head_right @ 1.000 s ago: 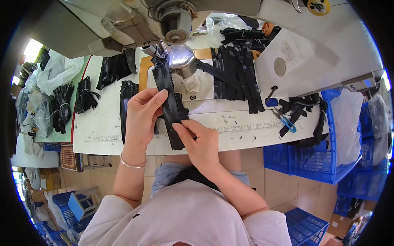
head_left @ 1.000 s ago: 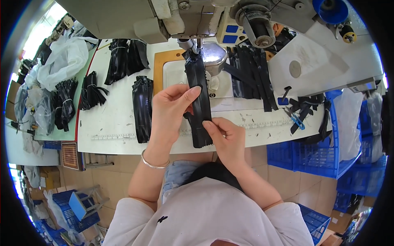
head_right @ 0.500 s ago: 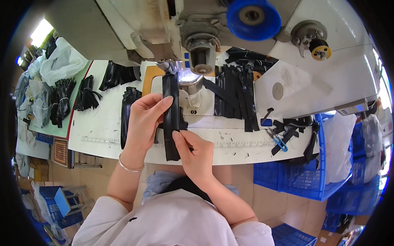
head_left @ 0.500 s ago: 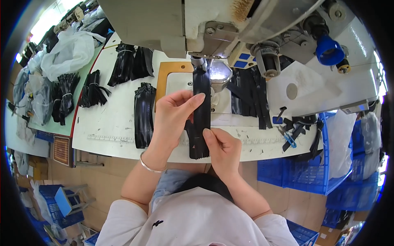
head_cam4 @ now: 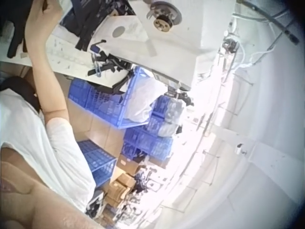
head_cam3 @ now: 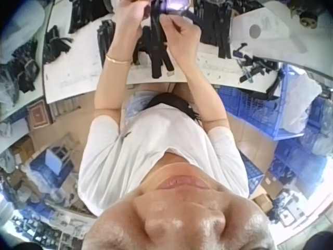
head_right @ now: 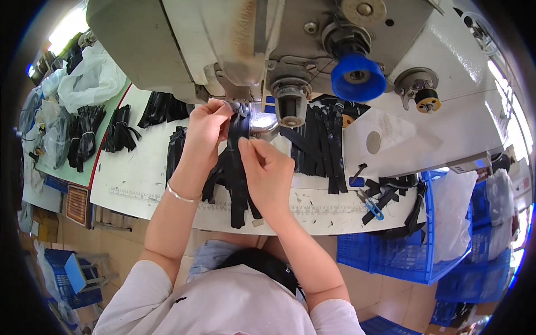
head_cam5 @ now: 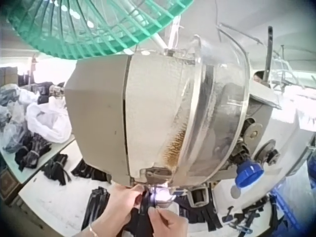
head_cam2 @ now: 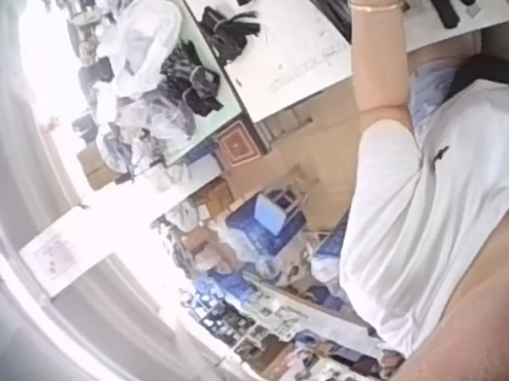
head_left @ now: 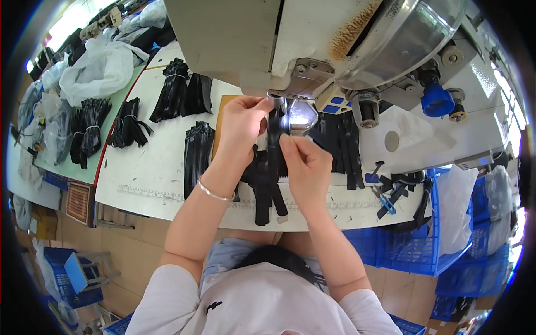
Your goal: Sew and assemble black leather or synthetic shoe components using an industrial sewing machine.
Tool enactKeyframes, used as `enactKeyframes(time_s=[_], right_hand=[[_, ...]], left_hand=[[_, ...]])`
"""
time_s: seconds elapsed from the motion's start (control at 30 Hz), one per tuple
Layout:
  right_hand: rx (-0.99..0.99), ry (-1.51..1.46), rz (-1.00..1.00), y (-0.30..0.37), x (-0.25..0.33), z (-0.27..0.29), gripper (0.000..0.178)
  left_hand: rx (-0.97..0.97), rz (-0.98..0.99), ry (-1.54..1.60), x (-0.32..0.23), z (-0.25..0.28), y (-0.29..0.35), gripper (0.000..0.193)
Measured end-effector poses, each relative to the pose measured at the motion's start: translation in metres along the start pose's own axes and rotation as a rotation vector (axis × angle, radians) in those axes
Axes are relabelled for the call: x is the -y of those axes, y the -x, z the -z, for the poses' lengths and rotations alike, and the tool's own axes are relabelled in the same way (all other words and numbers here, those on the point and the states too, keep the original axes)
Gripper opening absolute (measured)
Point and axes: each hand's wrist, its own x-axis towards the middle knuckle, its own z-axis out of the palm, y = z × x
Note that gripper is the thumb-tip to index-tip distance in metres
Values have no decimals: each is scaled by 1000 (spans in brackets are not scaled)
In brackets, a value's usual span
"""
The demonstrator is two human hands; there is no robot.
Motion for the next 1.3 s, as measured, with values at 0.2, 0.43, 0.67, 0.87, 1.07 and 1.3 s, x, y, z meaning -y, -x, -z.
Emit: enactKeyframes(time_s=[0.2, 0.43, 0.67, 0.87, 1.07, 1.3], right_hand=[[24, -55, -86, -10, 3, -1, 20], [105, 79, -38, 1, -47, 33, 17], [18, 804, 369, -64, -123, 45, 26], [77, 967, 328, -71, -124, 52, 25], [-150, 283, -18, -45, -89, 72, 26], [-40, -138, -165, 32, -64, 69, 15]], left_hand=[[-41, -73, 53, 4, -5, -35, 16], [-8, -11, 54, 0, -2, -52, 9], [-76, 47, 349, -7, 17, -42, 9], [489, 345, 1235, 7, 93, 9, 17], [-93, -7, 275, 0, 127, 44, 17], [-459, -453, -1275, 63, 176, 24, 10]])
